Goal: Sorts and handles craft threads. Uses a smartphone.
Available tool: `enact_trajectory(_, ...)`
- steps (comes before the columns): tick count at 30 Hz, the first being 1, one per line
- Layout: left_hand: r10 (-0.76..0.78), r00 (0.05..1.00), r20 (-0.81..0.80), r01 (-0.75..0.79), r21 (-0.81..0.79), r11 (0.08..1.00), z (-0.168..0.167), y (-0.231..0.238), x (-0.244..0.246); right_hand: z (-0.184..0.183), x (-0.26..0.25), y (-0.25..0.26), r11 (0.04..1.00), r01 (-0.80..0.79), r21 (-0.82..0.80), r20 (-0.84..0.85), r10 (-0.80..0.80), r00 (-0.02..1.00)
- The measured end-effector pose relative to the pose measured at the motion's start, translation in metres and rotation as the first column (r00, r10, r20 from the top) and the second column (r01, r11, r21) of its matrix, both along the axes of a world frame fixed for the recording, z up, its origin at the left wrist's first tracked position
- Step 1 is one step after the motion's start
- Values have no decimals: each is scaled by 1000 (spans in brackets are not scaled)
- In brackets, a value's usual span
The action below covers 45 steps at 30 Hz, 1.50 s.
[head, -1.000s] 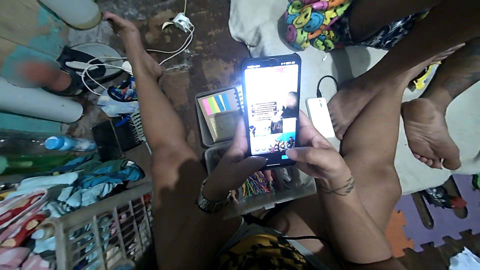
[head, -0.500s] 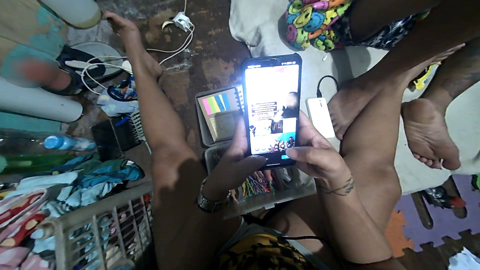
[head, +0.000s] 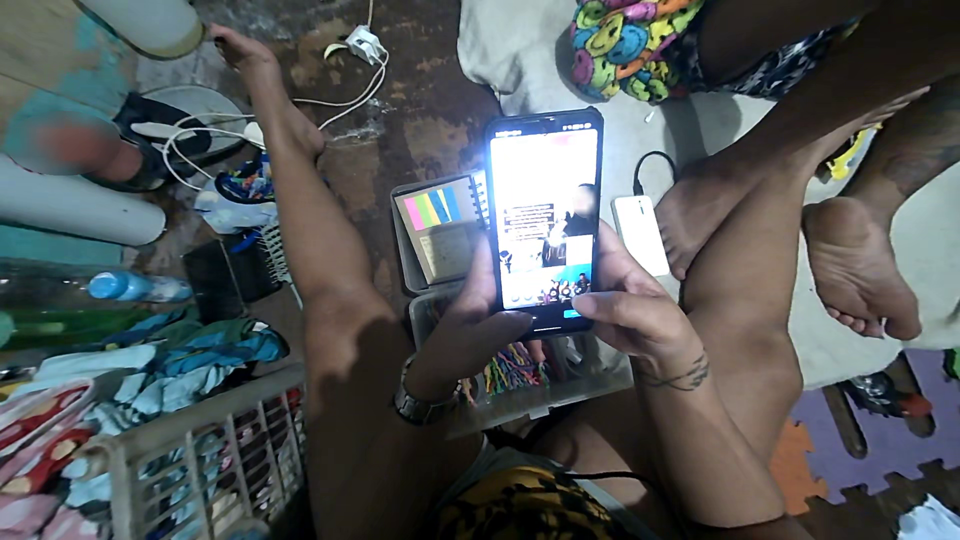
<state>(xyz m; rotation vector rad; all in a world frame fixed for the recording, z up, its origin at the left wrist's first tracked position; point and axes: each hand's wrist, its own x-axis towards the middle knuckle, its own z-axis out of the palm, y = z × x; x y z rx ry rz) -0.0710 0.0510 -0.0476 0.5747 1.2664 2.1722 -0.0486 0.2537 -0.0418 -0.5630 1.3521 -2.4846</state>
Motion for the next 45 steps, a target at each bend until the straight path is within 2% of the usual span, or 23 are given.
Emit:
enact_trajectory(15,14,1000,13,-13,-32,999,10,0,2,0,-1,-1,1000,-15,-19,-3,15,1000)
enact_trajectory(19,-36,999,28,36,25,999,-6,-2,-3,1,-1,-1,999,-19,-26,-3,19,1000)
enact_trajectory(22,51,997,63,-40,-164,986,38,-1,6,1,-1,-1,1000,-13,-23,-1,13,1000)
enact_trajectory(23,47,997,60,-37,-157,987,38,-1,6,1,-1,-1,1000,-12,-20,-1,12,1000)
enact_trajectory(26,-16,1000,14,16,28,999,2,-2,-1,1,-1,-1,1000,-12,-17,10,12,1000)
enact_trajectory(30,32,999,30,-30,-87,996,20,0,4,1,0,0,1000,3,2,16,-3,1000)
enact_trajectory(33,-25,999,33,25,-17,1000,-6,-1,-2,1,0,0,1000,1,-1,22,-1,1000)
enact_trajectory(45,3,1000,24,-2,-13,1000,3,-1,1,0,0,0,1000,-11,-6,19,11,1000)
